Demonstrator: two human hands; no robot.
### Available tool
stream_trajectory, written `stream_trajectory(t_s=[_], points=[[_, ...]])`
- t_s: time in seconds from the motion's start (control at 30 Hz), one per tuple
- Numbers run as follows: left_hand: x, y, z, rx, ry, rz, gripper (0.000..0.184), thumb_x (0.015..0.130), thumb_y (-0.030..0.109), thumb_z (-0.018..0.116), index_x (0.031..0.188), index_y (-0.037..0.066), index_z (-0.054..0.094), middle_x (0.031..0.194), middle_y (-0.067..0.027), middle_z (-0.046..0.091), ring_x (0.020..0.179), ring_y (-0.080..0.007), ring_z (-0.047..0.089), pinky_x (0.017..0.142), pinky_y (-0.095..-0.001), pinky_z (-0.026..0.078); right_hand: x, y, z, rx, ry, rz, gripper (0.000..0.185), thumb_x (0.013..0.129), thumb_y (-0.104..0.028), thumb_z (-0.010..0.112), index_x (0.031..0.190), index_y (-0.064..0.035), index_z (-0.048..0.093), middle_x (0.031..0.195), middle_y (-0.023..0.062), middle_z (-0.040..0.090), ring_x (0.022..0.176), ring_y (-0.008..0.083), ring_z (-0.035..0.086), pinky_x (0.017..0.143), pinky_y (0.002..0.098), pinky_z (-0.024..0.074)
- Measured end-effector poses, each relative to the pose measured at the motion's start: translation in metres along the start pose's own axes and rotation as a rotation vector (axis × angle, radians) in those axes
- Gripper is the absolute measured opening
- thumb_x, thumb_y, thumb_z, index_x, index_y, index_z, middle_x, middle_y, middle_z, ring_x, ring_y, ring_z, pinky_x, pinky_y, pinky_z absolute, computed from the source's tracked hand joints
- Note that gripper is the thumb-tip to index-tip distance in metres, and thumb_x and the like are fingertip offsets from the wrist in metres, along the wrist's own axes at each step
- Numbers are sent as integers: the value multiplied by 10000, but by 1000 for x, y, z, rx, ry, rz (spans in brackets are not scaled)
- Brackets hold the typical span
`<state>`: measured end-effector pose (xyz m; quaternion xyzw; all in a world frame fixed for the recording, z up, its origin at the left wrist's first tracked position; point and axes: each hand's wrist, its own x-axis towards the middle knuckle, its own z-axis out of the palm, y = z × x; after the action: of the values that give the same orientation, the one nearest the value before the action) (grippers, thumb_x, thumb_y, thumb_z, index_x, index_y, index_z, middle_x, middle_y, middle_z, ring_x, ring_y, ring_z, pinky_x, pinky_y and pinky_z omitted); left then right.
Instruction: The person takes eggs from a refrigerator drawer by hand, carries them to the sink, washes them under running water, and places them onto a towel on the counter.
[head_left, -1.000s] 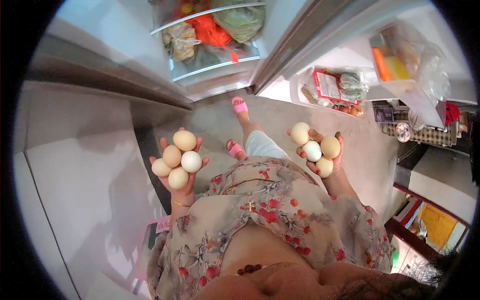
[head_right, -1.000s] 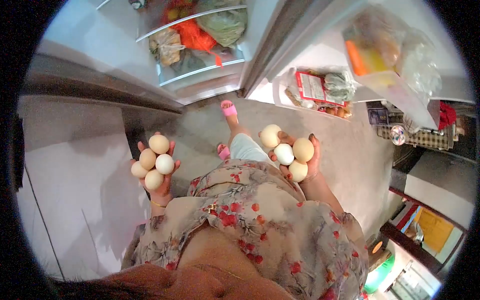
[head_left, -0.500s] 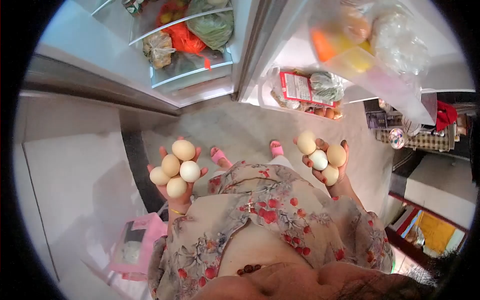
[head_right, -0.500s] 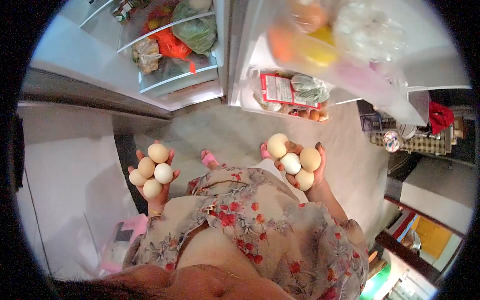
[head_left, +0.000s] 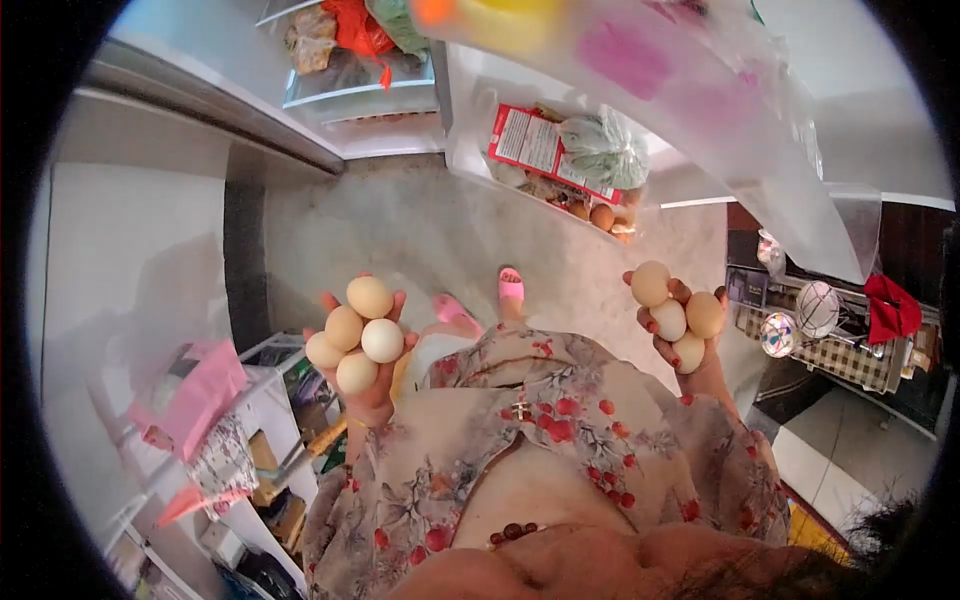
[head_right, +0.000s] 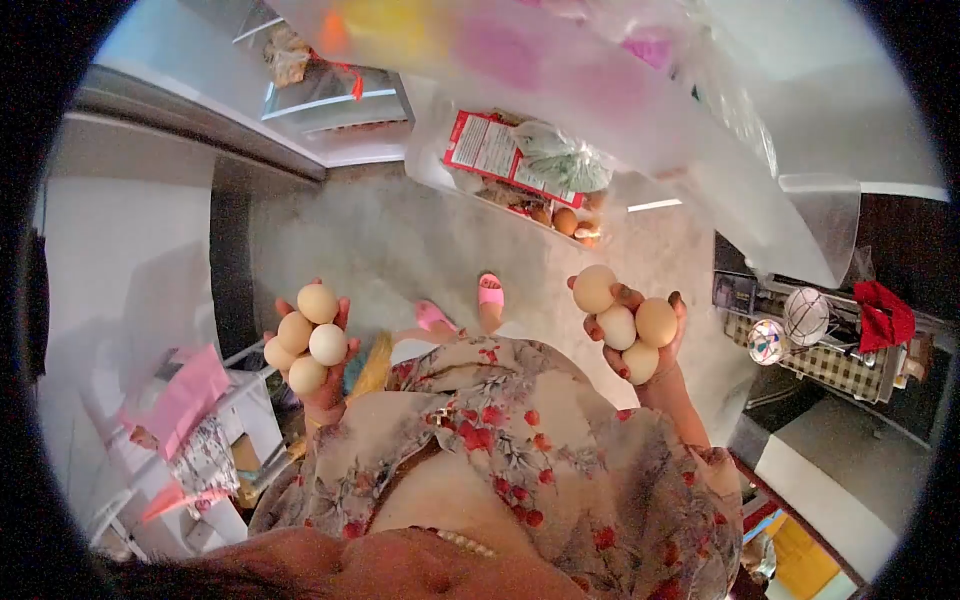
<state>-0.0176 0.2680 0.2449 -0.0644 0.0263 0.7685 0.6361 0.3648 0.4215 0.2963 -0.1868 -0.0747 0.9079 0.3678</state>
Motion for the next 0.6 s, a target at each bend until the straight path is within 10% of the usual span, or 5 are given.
stream_trajectory(t_s=[0.6], points=[[-97, -2, -6, 50, 8, 18, 617, 846, 643, 493, 1385, 351, 423, 1538, -73, 183, 1368, -473, 196, 958, -757, 286, -88, 33, 5, -40, -156, -21, 629, 818, -584, 577, 1239, -116, 582, 1480, 280, 109, 889, 306, 489, 329, 289, 514]])
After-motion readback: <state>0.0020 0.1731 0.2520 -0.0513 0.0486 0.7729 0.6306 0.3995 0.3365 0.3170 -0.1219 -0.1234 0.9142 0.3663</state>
